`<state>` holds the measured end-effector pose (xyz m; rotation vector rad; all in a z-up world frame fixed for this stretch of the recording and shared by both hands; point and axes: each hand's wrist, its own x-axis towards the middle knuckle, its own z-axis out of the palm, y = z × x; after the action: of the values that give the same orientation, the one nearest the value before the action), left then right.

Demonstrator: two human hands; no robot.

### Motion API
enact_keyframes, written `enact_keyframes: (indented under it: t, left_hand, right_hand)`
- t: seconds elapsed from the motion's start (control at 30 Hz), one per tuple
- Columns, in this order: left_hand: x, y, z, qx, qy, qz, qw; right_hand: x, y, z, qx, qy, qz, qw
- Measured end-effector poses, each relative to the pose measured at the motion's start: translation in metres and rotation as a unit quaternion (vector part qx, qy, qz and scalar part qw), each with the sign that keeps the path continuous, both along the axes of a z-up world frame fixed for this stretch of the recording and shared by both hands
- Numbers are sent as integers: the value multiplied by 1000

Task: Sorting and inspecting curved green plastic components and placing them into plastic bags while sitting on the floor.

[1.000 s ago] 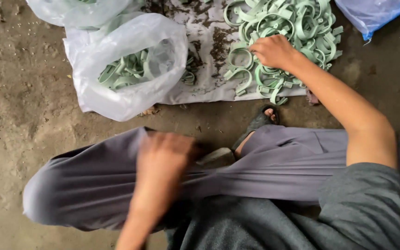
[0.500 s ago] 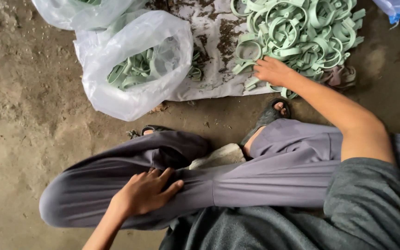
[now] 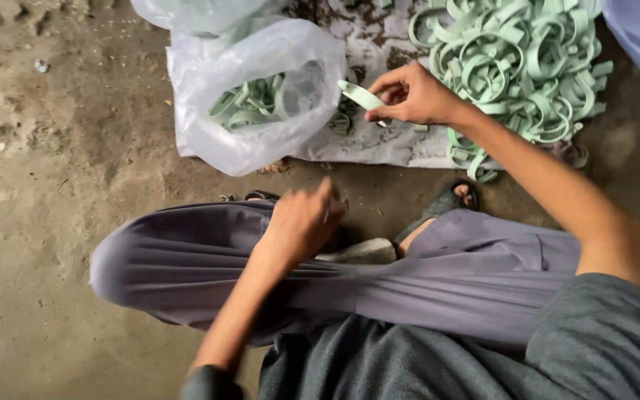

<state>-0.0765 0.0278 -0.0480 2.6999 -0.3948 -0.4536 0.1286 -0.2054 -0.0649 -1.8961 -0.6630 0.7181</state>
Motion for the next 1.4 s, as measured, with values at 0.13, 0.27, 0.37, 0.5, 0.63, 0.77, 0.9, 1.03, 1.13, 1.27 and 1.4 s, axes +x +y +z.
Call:
enact_keyframes:
  t: [0.13, 0.27, 0.37, 0.5, 0.63, 0.77, 0.9, 1.03, 1.13, 1.27, 1.4]
  left_hand:
    - [39, -23, 48, -137, -85, 198, 967]
    - [53, -25, 45, -195, -159, 189, 949]
    - [53, -17, 50, -314, -169, 194, 914]
    - [52, -15, 64, -445, -201, 161, 858]
    - [45, -14, 65, -487, -188, 134, 842]
    - [36, -17, 72, -522, -161, 117, 829]
    - [28, -14, 67, -512, -174, 122, 833]
    - [24, -12, 59, -536, -178, 166, 808]
    - [30, -11, 44, -668, -189, 296, 656]
    - [38, -9, 32, -669, -233, 310, 634]
    - [39, -20, 7, -617, -261, 329, 666]
  right_hand:
    - [-15, 33, 47, 130, 198, -70, 969]
    - [-23, 42, 73, 189, 308, -98, 927]
    - [-22, 42, 84, 212, 307, -93, 923]
    - [-20, 42, 92, 256, 146, -62, 954]
    - [-27, 44, 90, 204, -96, -91, 970]
    - [-27, 47, 84, 198, -119, -58, 971]
    - [-29, 51, 85, 197, -117, -11, 973]
    - [-29, 45, 85, 229, 19, 36, 973]
    - [-47, 49, 94, 267, 48, 24, 962]
    - [-79, 64, 95, 355, 51, -53, 932]
    - [-98, 69, 96, 346, 21, -44, 937]
